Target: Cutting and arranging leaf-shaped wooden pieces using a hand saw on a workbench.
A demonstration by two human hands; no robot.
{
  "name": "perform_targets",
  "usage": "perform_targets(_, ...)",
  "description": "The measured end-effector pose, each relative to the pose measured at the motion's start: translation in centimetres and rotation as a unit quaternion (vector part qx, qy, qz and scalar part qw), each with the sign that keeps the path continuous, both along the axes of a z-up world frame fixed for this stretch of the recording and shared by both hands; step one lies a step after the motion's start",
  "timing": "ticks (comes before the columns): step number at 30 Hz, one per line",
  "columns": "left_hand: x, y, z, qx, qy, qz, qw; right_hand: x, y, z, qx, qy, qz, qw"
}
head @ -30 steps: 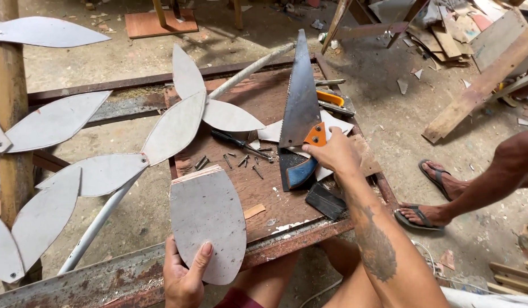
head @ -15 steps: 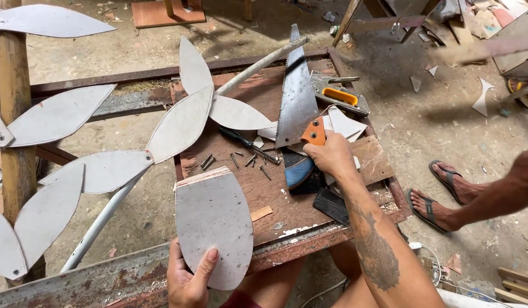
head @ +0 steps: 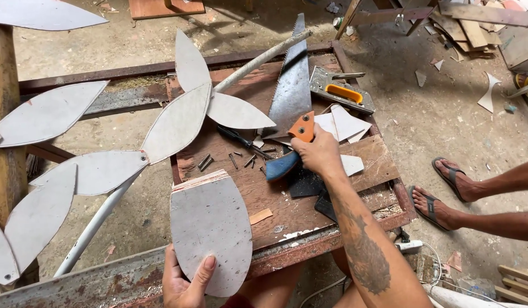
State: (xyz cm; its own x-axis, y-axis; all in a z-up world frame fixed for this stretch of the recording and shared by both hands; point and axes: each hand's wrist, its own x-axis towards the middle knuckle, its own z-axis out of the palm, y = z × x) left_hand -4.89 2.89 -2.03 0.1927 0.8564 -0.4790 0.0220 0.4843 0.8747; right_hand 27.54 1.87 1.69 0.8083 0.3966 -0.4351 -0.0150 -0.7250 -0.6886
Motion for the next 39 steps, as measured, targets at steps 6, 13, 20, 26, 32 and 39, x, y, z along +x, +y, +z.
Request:
perform_targets(6, 0.8, 0.0, 1.4, -0.065, 0.007, 0.042, 0.997, -1.7, 1.5, 1.4, 0.016, 0.057, -0.006, 0.998)
perform_targets(13, 0.6, 0.2, 1.4, -0.049, 0.034, 0.013, 0.998, -1.3, -0.9, 6.3, -0.160, 0.021, 0.111, 0.981)
perform_targets(20, 0.8, 0.1, 1.9, -0.061, 0.048, 0.017, 0.997, 3.0, -7.1, 4.5, -0.318, -0.131, 0.267, 0.900)
perform_targets(26, 0.8, 0.0, 2.1, -0.044, 0.047, 0.012, 0.998, 3.5, -9.3, 2.2, -0.281, -0.153, 0.242, 0.916)
perform_targets(32, 0.2, -0.1, 0.3, -0.004, 0.056, -0.002, 0.998, 5.1, -7.6, 5.9, -0.167, -0.021, 0.072, 0.983)
perform_targets(39, -0.4, -0.1, -2.1, 0.046, 0.100, -0.014, 0.994, 13.2, -5.4, -2.5, -0.301, -0.193, 0.162, 0.920)
